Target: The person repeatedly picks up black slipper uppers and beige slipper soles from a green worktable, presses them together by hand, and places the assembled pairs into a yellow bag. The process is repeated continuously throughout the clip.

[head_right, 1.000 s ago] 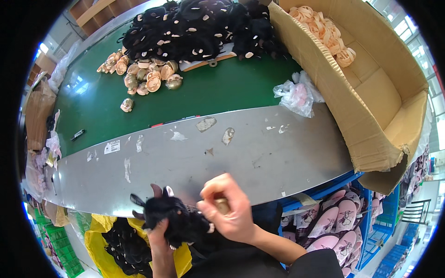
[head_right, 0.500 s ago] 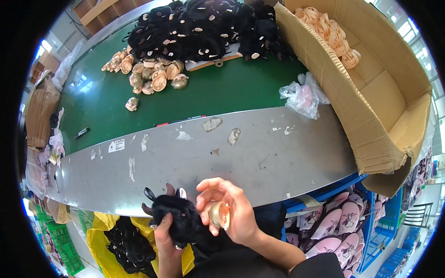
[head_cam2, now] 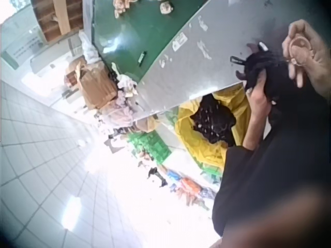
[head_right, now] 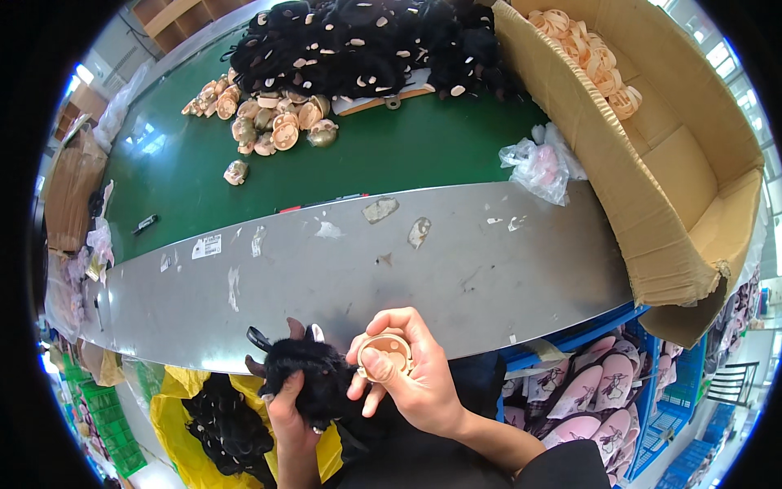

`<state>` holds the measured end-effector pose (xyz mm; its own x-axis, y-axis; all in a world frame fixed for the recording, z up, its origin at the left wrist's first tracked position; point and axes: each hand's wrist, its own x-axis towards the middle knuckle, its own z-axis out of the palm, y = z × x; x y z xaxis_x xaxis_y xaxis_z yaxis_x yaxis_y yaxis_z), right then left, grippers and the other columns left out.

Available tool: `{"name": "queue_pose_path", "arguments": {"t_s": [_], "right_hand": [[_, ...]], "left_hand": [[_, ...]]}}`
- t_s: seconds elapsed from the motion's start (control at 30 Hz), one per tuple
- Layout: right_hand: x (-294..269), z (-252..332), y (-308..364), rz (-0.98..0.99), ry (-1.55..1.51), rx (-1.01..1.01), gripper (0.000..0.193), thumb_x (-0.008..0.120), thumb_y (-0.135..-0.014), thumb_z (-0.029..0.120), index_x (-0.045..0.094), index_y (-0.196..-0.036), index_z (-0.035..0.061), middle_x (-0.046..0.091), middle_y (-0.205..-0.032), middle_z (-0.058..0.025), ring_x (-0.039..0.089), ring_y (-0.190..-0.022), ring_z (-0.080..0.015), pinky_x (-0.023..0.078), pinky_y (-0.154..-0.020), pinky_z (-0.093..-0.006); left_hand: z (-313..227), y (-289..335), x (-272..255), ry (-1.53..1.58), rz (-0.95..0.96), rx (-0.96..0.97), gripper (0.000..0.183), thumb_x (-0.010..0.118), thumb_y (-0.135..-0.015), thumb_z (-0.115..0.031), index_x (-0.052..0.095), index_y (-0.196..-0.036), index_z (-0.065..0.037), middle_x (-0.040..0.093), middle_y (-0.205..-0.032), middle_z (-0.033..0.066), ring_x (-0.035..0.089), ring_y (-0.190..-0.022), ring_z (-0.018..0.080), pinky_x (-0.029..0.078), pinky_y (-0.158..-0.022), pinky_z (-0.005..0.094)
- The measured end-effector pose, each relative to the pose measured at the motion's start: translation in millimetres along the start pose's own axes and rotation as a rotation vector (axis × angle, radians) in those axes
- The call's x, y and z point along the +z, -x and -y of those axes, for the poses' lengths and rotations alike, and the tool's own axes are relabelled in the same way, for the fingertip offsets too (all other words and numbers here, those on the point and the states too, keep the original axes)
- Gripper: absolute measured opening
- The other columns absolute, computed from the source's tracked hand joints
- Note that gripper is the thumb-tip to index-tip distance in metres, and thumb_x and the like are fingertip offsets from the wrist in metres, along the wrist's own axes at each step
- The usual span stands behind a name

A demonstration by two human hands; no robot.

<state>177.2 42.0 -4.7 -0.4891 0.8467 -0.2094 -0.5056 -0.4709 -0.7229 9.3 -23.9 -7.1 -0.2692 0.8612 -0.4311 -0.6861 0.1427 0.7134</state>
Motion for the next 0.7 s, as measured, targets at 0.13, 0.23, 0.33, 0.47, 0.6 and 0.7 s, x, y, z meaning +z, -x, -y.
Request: {"name": "queue_pose_path", "arguments": {"t_s": [0.13,0.23,0.33,0.47,0.6,0.7], "right_hand": [[10.4,3.0,0.8,-0.035,0.051,0.027,0.041,0.061,-0.103,0.013,0.035,-0.134,0.0047,0.066,-0.090,-0.0120,0.067,-0.067,-0.0131,0.056,-0.052,-0.0244],[14.6,6.9,-1.1,-0.018,0.245,-0.015,0.033,0.064,-0.101,0.011,0.049,-0.129,0.0028,0.068,-0.084,-0.0068,0.066,-0.065,-0.0106,0.053,-0.053,-0.0222],[13.6,0.5,-5.3,0.015,0.571,-0.231,0.017,0.066,-0.100,0.011,0.062,-0.112,0.0008,0.069,-0.082,-0.0039,0.064,-0.061,-0.0097,0.052,-0.055,-0.0218],[0.3,-8.1,-5.5,0.047,0.877,-0.543,0.028,0.073,-0.092,0.007,0.061,-0.116,-0.0004,0.071,-0.098,-0.0121,0.070,-0.069,-0.0211,0.054,-0.061,-0.0279],[-6.0,-15.5,-12.4,0.090,1.023,-0.779,0.030,0.073,-0.090,0.004,0.057,-0.114,-0.0030,0.069,-0.091,-0.0133,0.069,-0.067,-0.0249,0.053,-0.054,-0.0313],[-11.7,-18.7,-16.1,0.133,1.118,-0.874,0.032,0.073,-0.090,0.001,0.053,-0.114,-0.0052,0.066,-0.084,-0.0125,0.065,-0.060,-0.0246,0.054,-0.053,-0.0321]], "left_hand": [[1.0,1.7,-6.0,0.026,0.016,-0.058,0.061,0.064,-0.094,-0.006,0.041,-0.149,0.008,0.052,-0.147,0.0165,0.057,-0.126,0.0236,0.041,-0.111,0.0373],[-2.3,4.3,-3.6,0.006,0.056,-0.071,0.058,0.065,-0.094,-0.007,0.045,-0.147,0.008,0.056,-0.143,0.0163,0.057,-0.127,0.0228,0.041,-0.111,0.0374],[8.0,7.8,-9.5,-0.161,0.041,0.011,0.050,0.067,-0.093,-0.005,0.054,-0.140,0.007,0.061,-0.136,0.0143,0.058,-0.125,0.0211,0.041,-0.111,0.0368],[6.4,11.3,-11.2,-0.122,0.075,-0.030,0.039,0.070,-0.091,0.001,0.061,-0.129,0.005,0.065,-0.130,0.0110,0.060,-0.119,0.0194,0.041,-0.109,0.0346],[7.1,9.1,-11.4,-0.095,0.150,0.034,0.041,0.068,-0.092,0.002,0.059,-0.132,0.006,0.065,-0.129,0.0112,0.060,-0.120,0.0192,0.041,-0.109,0.0342],[6.4,7.6,-8.3,-0.083,0.186,0.064,0.046,0.063,-0.091,0.004,0.054,-0.137,0.004,0.060,-0.135,0.0123,0.056,-0.126,0.0232,0.039,-0.112,0.0368]]}}
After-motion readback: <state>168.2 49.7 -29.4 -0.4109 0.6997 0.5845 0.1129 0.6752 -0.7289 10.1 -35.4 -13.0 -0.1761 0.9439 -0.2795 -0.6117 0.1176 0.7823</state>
